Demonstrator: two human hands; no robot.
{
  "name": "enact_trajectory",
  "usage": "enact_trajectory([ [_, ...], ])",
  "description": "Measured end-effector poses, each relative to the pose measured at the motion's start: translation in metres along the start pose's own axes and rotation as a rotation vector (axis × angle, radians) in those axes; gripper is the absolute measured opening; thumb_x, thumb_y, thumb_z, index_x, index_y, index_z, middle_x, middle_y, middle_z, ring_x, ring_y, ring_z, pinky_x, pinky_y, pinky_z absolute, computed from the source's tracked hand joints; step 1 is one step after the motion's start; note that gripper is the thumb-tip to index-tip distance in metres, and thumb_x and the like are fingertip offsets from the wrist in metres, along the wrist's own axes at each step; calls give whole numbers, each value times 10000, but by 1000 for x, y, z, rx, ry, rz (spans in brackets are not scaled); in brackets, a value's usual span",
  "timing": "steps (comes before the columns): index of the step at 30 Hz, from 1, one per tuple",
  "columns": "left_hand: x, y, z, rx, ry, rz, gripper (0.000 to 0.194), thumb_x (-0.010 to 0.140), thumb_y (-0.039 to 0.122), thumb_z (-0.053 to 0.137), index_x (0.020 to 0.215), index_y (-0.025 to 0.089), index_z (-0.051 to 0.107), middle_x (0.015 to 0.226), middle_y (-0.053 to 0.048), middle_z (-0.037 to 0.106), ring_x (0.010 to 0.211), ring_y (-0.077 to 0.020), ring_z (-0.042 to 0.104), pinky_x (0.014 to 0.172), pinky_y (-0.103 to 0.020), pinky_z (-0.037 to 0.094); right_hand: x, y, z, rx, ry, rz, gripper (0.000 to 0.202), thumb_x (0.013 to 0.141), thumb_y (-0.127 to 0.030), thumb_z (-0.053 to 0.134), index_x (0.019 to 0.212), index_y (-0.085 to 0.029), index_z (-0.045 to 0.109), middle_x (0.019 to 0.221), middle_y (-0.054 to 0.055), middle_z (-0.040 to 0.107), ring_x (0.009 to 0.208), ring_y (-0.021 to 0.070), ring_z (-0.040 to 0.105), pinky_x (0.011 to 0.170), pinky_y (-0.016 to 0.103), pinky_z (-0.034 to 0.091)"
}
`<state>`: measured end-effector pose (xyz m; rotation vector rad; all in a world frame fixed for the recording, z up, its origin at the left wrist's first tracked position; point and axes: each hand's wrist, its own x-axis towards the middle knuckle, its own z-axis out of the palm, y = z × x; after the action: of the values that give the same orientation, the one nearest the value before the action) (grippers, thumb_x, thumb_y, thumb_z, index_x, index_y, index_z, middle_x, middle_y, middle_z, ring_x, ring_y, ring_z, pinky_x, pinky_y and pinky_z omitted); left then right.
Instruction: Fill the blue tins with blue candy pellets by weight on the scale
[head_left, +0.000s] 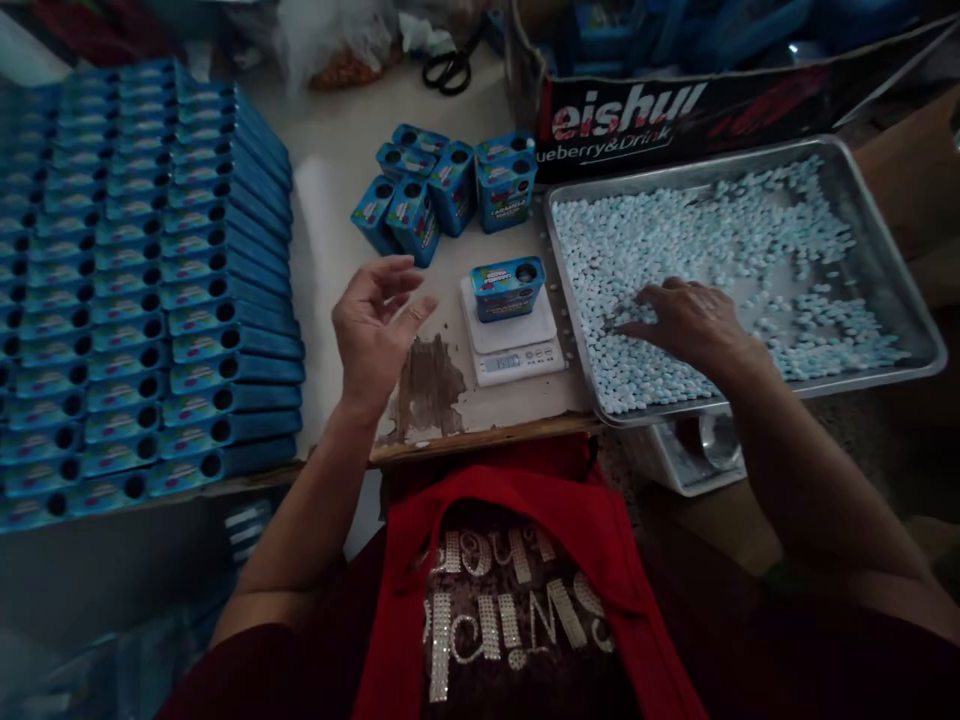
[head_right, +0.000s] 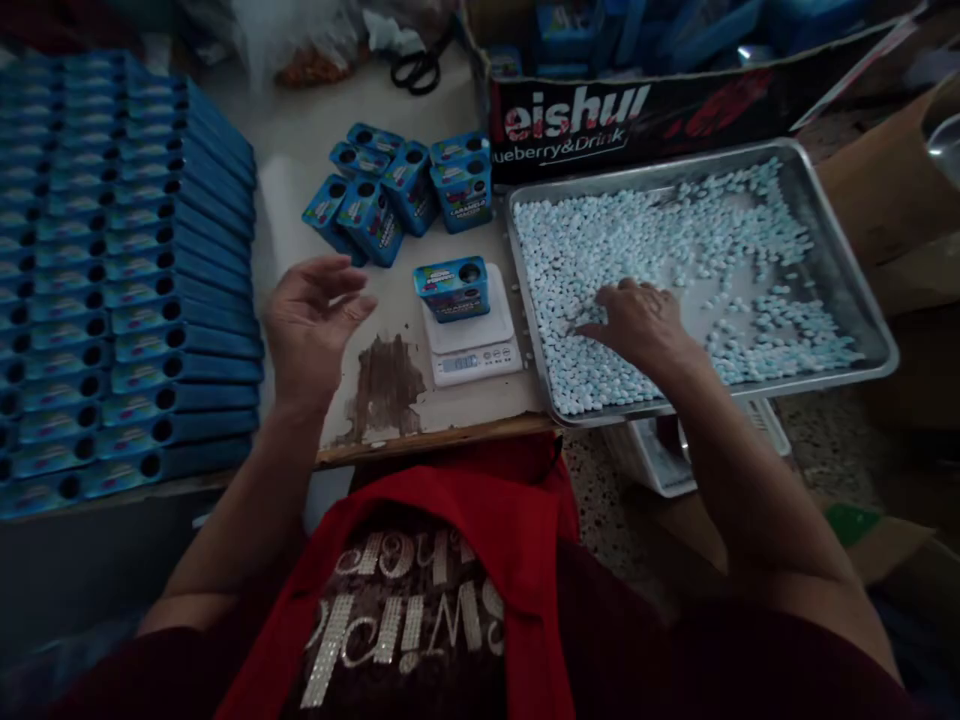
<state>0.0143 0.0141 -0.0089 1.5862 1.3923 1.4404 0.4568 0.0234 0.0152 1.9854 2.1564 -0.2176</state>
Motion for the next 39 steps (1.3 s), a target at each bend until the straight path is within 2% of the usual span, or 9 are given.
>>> enact_trajectory([
  [8, 44, 40, -2, 266, -32, 335, 534, 1051, 677, 951, 1383, 294, 784, 1349, -53, 818, 1354, -319, 768, 1241, -520, 630, 47, -50, -80, 255, 340, -183, 426, 1164, -615, 759, 1388, -271, 868, 1324, 162, 817, 1090, 358, 699, 1086, 577, 576],
  [15, 44, 43, 51, 450, -391, 269, 934, 742, 389, 1223, 1521, 202, 741, 1542, -154, 788, 1459, -422, 732, 1294, -569, 595, 131, -155, -128, 228, 228, -497, 438, 1138, -295, 725, 1566, -213, 778, 1457, 127, 844, 1330, 348, 755, 1207, 483, 570],
  [20, 42, 62, 75, 519, -630, 159, 401, 1018, 243, 984, 1378, 194, 813, 1342, -137, 857, 1320, -385, 807, 1106, -511, 676, 163, -191, -137, -31, 111, -538, 536, 1075, -105, 610, 1584, -74, 773, 1549, 265, 814, 1441, 432, 770, 1209, 522, 579],
  [25, 105, 81, 6, 648, -166, 95, 465, 964, 136, 971, 1369, 259, 780, 1394, -95, 846, 1324, -370, 801, 1161, -533, 654, 186, -220, -132, -142, 72, -415, 480, 1150, -132, 499, 1473, -47, 844, 1383, 343, 856, 1375, 519, 813, 1119, 582, 606],
  [30, 284, 72, -108, 847, 368, 54, 789, 702, -14, 996, 1379, 259, 697, 1434, 6, 822, 1424, -325, 698, 1336, -628, 568, 200, -235, -134, -176, 52, -362, 391, 1098, -129, 597, 1317, -91, 920, 1363, 316, 861, 1296, 471, 842, 964, 469, 622],
  [31, 323, 66, -126, 868, 373, -66, 793, 654, -2, 1049, 1298, 301, 698, 1364, 64, 824, 1387, -284, 711, 1359, -613, 548, 199, -230, -136, -147, 82, -392, 336, 1093, -185, 659, 1284, -138, 932, 1369, 275, 866, 1266, 444, 848, 912, 432, 611],
  [33, 389, 45, -149, 898, 280, -61, 425, 992, 289, 942, 1328, 230, 689, 1314, 67, 717, 1566, -316, 696, 1303, -638, 437, 192, -214, -140, -59, 170, -466, 214, 1058, -289, 764, 1151, -225, 946, 1296, 187, 880, 1174, 388, 859, 794, 379, 562],
  [36, 447, -5, -158, 871, 105, -77, 815, 847, 701, 1043, 1428, 245, 701, 1439, 93, 771, 1423, -168, 685, 1355, -469, 469, 165, -174, -141, 120, 309, -574, 149, 1012, -309, 794, 926, -293, 915, 1067, 104, 876, 985, 326, 856, 673, 367, 492],
  [39, 457, -67, -162, 863, -91, -36, 1151, 657, 1110, 835, 1324, 181, 707, 1184, 114, 800, 1114, -46, 591, 1189, -305, 476, 125, -134, -130, 325, 324, -697, 159, 1006, -378, 814, 868, -375, 895, 946, 53, 874, 769, 309, 840, 590, 393, 504],
])
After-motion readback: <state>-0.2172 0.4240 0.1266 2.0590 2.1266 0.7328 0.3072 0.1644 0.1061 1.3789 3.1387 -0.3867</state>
